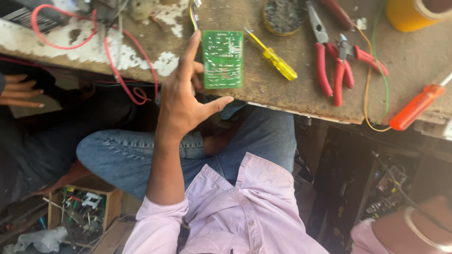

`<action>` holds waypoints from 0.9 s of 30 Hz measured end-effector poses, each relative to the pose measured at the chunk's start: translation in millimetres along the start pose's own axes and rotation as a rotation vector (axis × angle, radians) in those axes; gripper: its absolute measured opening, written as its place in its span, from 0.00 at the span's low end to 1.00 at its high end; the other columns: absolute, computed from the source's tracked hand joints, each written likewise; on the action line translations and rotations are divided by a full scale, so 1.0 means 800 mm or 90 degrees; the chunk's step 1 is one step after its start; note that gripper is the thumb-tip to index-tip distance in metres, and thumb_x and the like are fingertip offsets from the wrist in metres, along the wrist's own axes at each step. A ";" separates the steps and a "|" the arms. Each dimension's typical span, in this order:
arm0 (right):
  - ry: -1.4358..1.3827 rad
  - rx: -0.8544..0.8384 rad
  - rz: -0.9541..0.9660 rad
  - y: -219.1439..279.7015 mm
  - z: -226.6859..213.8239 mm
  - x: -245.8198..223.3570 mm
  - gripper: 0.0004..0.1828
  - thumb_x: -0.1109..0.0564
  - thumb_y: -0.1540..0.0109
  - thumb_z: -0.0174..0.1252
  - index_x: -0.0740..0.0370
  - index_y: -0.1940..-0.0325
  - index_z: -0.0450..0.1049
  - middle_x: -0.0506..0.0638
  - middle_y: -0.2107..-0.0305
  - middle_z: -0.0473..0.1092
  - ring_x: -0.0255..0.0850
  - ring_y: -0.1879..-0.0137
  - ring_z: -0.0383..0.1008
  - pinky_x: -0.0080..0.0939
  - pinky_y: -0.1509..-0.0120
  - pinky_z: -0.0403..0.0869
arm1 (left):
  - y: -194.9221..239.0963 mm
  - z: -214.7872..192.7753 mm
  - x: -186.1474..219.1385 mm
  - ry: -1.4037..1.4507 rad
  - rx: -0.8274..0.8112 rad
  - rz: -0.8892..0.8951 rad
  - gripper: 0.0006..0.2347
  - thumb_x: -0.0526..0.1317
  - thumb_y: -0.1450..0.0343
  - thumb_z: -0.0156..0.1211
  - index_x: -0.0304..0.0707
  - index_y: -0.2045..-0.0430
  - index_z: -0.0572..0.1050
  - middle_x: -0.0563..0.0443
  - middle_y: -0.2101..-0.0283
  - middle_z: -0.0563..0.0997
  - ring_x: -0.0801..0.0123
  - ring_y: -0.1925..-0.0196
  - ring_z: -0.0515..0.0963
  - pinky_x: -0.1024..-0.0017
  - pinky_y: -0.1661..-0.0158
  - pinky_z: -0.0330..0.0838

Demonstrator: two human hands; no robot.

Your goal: The person uses a screwdriver to scrape solder joints on a green circuit board, then uses a soldering iron to apply heat. They also use pliers to cut a small component and a brush to clean the board surface.

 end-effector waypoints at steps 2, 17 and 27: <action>-0.053 -0.054 0.002 0.000 0.044 -0.021 0.08 0.63 0.29 0.60 0.71 0.53 0.70 0.57 0.60 0.75 0.37 0.60 0.76 0.33 0.53 0.75 | -0.001 -0.010 0.003 0.050 -0.006 0.053 0.50 0.44 0.40 0.85 0.51 0.25 0.50 0.53 0.60 0.81 0.71 0.63 0.79 0.72 0.62 0.76; 0.036 -0.293 -0.097 0.011 0.215 -0.055 0.07 0.66 0.23 0.54 0.76 0.49 0.65 0.60 0.62 0.76 0.36 0.64 0.77 0.31 0.56 0.76 | 0.009 -0.015 -0.010 0.152 0.021 0.062 0.44 0.33 0.34 0.79 0.51 0.25 0.53 0.58 0.63 0.82 0.76 0.68 0.76 0.76 0.66 0.71; 0.034 -0.280 -0.085 0.020 0.203 -0.017 0.12 0.61 0.22 0.55 0.77 0.43 0.64 0.62 0.58 0.76 0.38 0.63 0.74 0.32 0.57 0.73 | 0.006 -0.016 -0.006 0.123 0.023 0.081 0.43 0.35 0.35 0.80 0.51 0.28 0.53 0.57 0.66 0.80 0.73 0.69 0.75 0.72 0.60 0.74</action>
Point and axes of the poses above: each hand's wrist, its own y-axis away from the middle knuckle, its own z-axis out of the palm, x = y × z, the point moved 10 cm from there along -y, towards the middle knuckle
